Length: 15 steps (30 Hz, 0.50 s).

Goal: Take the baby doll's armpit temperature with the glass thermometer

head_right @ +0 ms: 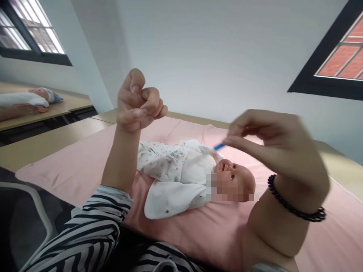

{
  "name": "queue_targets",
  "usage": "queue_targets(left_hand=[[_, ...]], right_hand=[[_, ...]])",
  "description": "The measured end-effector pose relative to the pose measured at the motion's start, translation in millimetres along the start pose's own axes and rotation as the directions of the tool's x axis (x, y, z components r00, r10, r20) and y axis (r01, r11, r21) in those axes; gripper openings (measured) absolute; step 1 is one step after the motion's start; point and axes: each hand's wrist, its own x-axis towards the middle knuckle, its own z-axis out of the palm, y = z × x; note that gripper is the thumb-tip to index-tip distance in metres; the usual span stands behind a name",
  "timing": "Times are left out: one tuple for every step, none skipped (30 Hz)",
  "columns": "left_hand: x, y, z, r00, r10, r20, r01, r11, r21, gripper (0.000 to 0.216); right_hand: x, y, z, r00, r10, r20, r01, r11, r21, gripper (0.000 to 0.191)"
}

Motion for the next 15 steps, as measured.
queue_targets(left_hand=[[2,1,3,0.999,0.018,0.027,-0.017,0.999,-0.039,0.048],[4,2,5,0.997,0.042,0.057,-0.037,0.996,-0.084,0.049],[6,3,7,0.993,0.070,0.091,-0.058,0.990,-0.129,0.050],[9,3,9,0.988,0.094,0.123,-0.073,0.984,-0.166,0.049],[11,1,10,0.983,0.107,0.152,-0.078,0.979,-0.187,0.046],[12,-1,10,0.978,0.104,0.180,-0.070,0.980,-0.189,0.042],[14,-5,10,0.975,0.084,0.208,-0.049,0.984,-0.170,0.038],[14,-11,9,0.970,0.044,0.237,-0.013,0.991,-0.131,0.034],[15,-17,8,0.963,-0.016,0.269,0.037,0.997,-0.073,0.032],[14,-25,7,0.949,-0.096,0.301,0.100,0.995,0.002,0.032],[14,-34,6,0.924,-0.191,0.331,0.168,0.981,0.098,0.032],[12,-44,6,0.889,-0.295,0.349,0.233,0.950,0.209,0.033],[11,-56,5,0.845,-0.402,0.353,0.289,0.898,0.330,0.035],[8,-68,5,0.792,-0.506,0.342,0.332,0.827,0.454,0.039],[5,-82,4,0.738,-0.597,0.314,0.358,0.741,0.568,0.046]], right_hand=[[4,-2,4,1.000,-0.016,-0.027,0.012,0.990,-0.140,0.013],[8,-1,8,0.998,-0.030,-0.052,0.021,0.983,-0.180,0.015],[13,2,9,0.997,-0.041,-0.068,0.033,0.993,-0.112,0.018],[18,7,9,0.994,-0.070,-0.088,0.072,0.997,0.028,0.022],[22,14,7,0.986,-0.104,-0.131,0.127,0.975,0.181,0.026],[25,21,4,0.975,-0.129,-0.179,0.179,0.936,0.303,0.029],[28,30,0,0.966,-0.138,-0.218,0.211,0.909,0.360,0.031],[31,40,-4,0.967,-0.121,-0.225,0.196,0.915,0.351,0.031],[33,51,-9,0.978,-0.069,-0.195,0.125,0.949,0.289,0.030],[36,65,-13,0.990,0.019,-0.141,0.009,0.981,0.195,0.028],[38,81,-16,0.987,0.143,-0.075,-0.136,0.987,0.085,0.028],[40,99,-18,0.964,0.265,-0.029,-0.265,0.964,-0.005,0.031],[42,119,-20,0.925,0.380,0.004,-0.380,0.925,0.006,0.033],[42,140,-19,0.871,0.490,0.035,-0.492,0.868,0.073,0.034],[41,162,-17,0.844,0.532,0.065,-0.536,0.837,0.107,0.036]])
